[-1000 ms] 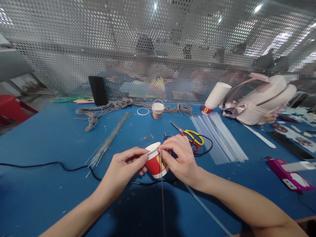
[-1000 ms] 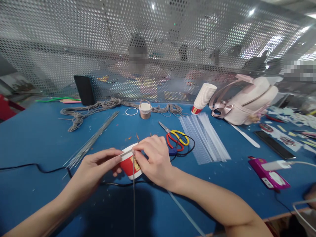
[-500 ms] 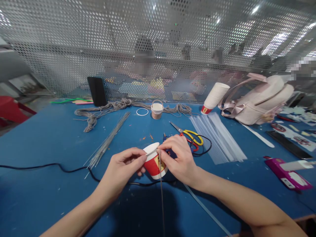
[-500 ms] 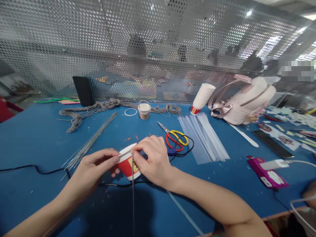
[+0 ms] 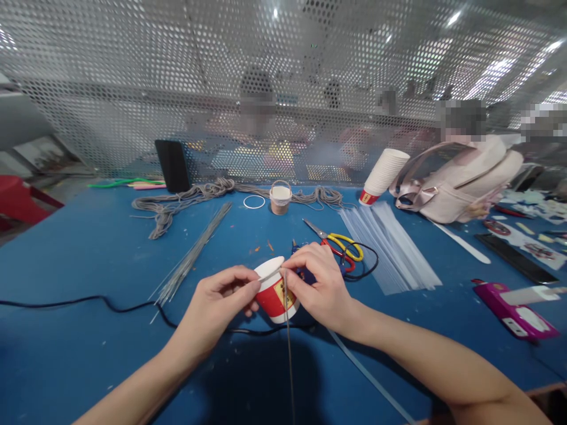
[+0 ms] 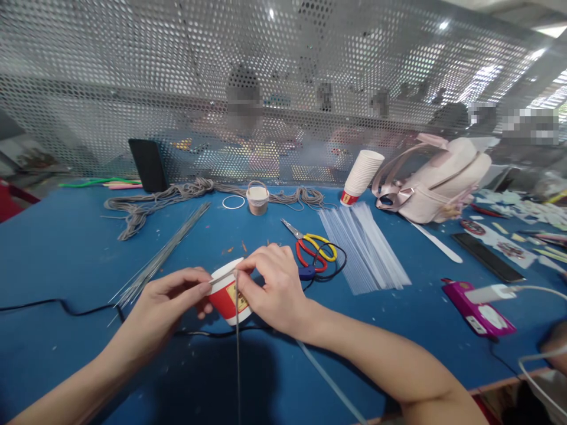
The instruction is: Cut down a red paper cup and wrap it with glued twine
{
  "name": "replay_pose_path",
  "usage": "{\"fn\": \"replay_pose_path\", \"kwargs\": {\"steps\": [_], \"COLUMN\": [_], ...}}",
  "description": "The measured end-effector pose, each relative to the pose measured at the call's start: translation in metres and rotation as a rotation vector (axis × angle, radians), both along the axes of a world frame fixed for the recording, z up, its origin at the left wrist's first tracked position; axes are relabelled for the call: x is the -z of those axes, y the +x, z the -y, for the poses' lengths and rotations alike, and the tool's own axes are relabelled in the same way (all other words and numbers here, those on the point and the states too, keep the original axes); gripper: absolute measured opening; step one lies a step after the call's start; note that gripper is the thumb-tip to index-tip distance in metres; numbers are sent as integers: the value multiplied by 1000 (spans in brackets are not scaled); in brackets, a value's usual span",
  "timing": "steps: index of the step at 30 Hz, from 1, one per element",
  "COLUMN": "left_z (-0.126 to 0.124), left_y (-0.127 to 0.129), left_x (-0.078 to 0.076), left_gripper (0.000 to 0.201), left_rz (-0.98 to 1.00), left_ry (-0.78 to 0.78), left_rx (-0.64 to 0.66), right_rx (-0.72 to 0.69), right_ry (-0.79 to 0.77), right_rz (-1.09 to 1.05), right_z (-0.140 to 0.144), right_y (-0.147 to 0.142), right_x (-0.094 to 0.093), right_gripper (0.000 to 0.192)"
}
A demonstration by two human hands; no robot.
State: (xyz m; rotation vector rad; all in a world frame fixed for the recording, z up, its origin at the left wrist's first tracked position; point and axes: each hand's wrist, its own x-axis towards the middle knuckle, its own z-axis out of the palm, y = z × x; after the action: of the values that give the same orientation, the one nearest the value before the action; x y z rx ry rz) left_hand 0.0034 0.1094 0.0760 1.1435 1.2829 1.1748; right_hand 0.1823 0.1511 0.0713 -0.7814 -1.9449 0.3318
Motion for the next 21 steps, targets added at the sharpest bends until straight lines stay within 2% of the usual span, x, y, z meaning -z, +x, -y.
{"fn": "replay_pose_path", "kwargs": {"steps": [21], "left_z": [1], "left_y": [-7], "left_x": [5], "left_gripper": [20], "left_rz": [18], "left_ry": [65], "left_rx": [82], "right_rx": [-35], "right_ry": [-241], "right_rz": [-52], "right_z": [0], "right_y": [-1], "right_x": [-5], "right_gripper": [11]}}
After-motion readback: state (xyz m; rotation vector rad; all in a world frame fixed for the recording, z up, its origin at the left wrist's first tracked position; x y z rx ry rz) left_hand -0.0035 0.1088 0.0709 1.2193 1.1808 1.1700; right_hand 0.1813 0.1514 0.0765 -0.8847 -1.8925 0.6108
